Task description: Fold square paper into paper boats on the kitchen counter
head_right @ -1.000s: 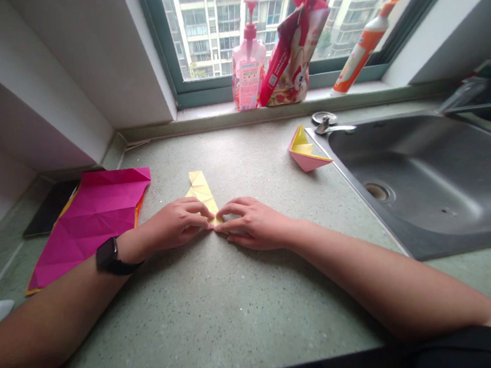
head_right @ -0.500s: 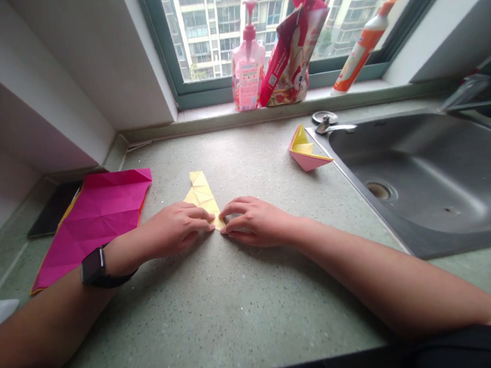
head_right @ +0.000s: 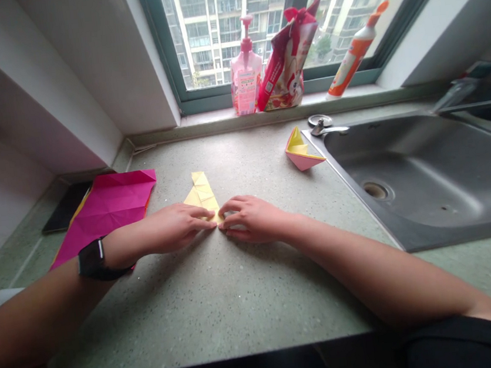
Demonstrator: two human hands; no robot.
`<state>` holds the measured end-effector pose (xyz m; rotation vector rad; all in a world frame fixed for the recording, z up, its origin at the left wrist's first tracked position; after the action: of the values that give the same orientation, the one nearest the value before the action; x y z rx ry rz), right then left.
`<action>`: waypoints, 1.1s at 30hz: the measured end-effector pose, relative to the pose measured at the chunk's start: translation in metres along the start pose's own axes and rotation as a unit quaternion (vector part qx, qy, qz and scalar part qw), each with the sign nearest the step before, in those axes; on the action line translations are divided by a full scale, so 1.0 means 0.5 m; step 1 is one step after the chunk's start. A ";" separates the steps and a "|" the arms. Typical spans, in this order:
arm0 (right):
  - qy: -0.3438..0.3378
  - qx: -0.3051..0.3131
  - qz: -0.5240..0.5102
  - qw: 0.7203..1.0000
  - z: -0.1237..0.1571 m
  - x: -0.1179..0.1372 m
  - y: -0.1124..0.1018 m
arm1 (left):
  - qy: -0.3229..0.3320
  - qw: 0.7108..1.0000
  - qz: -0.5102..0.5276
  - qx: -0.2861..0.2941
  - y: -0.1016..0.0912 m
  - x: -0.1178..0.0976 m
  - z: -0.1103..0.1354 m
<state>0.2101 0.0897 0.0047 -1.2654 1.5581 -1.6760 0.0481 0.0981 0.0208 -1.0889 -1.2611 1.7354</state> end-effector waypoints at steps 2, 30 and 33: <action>-0.004 0.000 -0.007 1.000 0.001 0.001 -0.003 | -0.023 1.000 0.007 0.002 0.001 -0.007 0.001; 0.042 0.034 0.043 0.998 0.013 0.017 0.020 | -0.112 0.993 0.008 -0.039 0.024 -0.020 0.031; 0.058 0.034 0.049 0.997 0.009 0.019 0.028 | -0.110 0.993 0.015 -0.044 0.024 -0.020 0.027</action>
<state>0.2071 0.0767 -0.0068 -1.0567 1.5881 -1.7519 0.0387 0.0810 0.0138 -0.9902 -1.4748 1.8772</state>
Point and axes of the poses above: each hand's wrist, its own z-axis away from the middle knuckle, its own y-axis out of the palm, x = y × z, the point moved 7 cm from there along -z, towards the middle knuckle, and after that the axes turned 12 degrees about x, right-handed, at the moved point
